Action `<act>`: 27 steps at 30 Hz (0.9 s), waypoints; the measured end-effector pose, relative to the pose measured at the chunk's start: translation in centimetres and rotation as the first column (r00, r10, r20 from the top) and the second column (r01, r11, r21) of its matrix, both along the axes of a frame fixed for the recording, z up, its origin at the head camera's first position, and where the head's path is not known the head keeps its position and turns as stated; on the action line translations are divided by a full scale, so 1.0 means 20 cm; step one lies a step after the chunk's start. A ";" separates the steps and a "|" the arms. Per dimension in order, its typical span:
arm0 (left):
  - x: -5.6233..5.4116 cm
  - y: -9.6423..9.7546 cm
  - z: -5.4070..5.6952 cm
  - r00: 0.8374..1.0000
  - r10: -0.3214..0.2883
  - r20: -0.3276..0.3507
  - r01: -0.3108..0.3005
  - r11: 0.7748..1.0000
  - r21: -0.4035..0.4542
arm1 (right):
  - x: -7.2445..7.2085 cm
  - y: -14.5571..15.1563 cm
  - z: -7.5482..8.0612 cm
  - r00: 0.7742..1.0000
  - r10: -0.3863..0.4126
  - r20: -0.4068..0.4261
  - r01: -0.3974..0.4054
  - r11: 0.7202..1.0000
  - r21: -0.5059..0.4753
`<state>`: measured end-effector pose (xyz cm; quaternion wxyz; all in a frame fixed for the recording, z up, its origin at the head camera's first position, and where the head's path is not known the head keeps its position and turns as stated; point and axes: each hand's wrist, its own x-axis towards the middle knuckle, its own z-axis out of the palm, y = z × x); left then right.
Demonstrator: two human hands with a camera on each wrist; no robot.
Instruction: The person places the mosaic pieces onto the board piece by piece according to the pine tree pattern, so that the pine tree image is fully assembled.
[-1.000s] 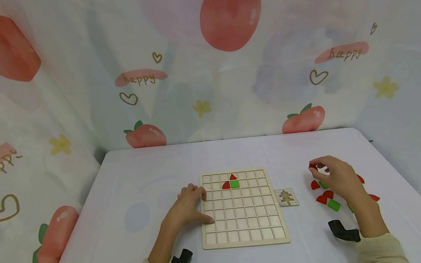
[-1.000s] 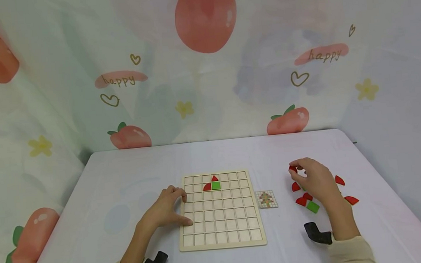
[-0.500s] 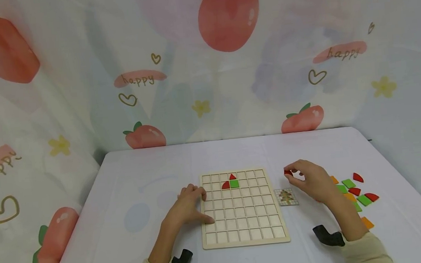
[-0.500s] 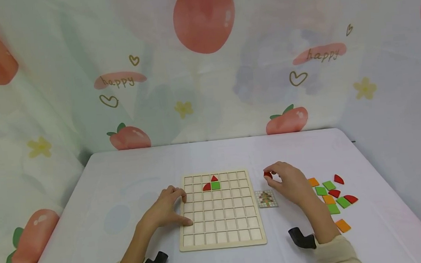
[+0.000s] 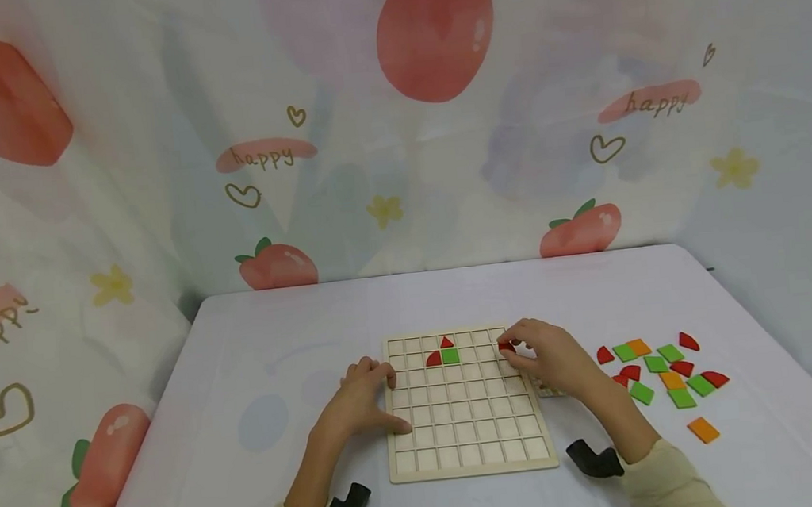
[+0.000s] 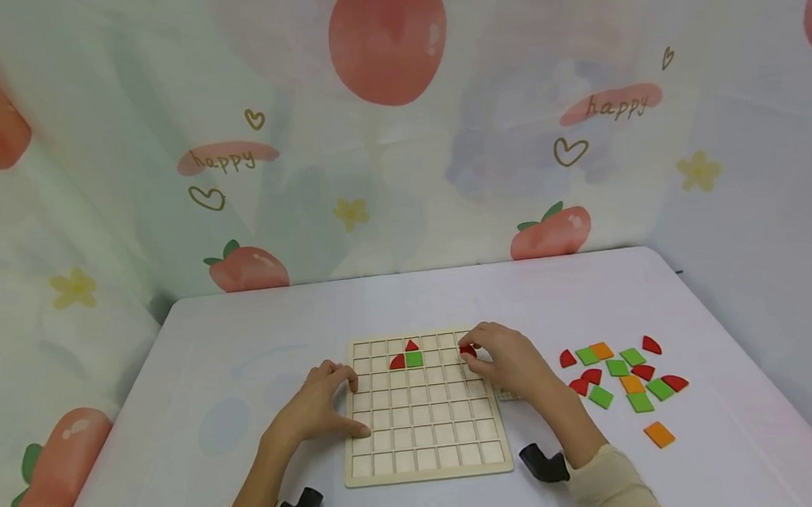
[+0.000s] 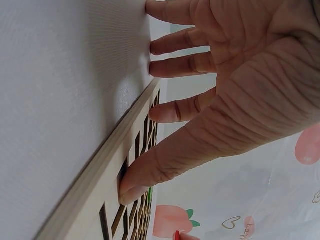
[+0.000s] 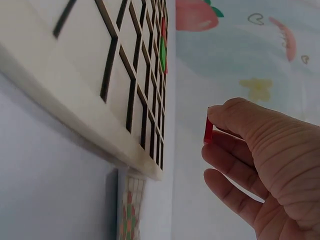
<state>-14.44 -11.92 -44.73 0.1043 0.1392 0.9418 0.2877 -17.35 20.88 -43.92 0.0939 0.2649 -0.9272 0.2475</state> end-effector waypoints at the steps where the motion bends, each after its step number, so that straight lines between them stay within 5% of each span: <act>1: 0.00 0.00 0.00 1.000 0.000 0.002 0.000 1.000 0.005 | -0.01 -0.02 0.00 1.000 0.009 0.003 -0.009 1.000 0.009; 16: 0.00 0.00 0.00 1.000 -0.007 0.000 0.007 1.000 0.017 | -0.09 -0.18 -0.08 0.987 0.162 0.020 -0.163 0.984 0.066; 27: 0.00 0.00 -0.01 1.000 0.011 0.013 -0.012 1.000 0.017 | -0.14 -0.25 -0.08 0.976 0.197 0.095 -0.203 0.977 0.068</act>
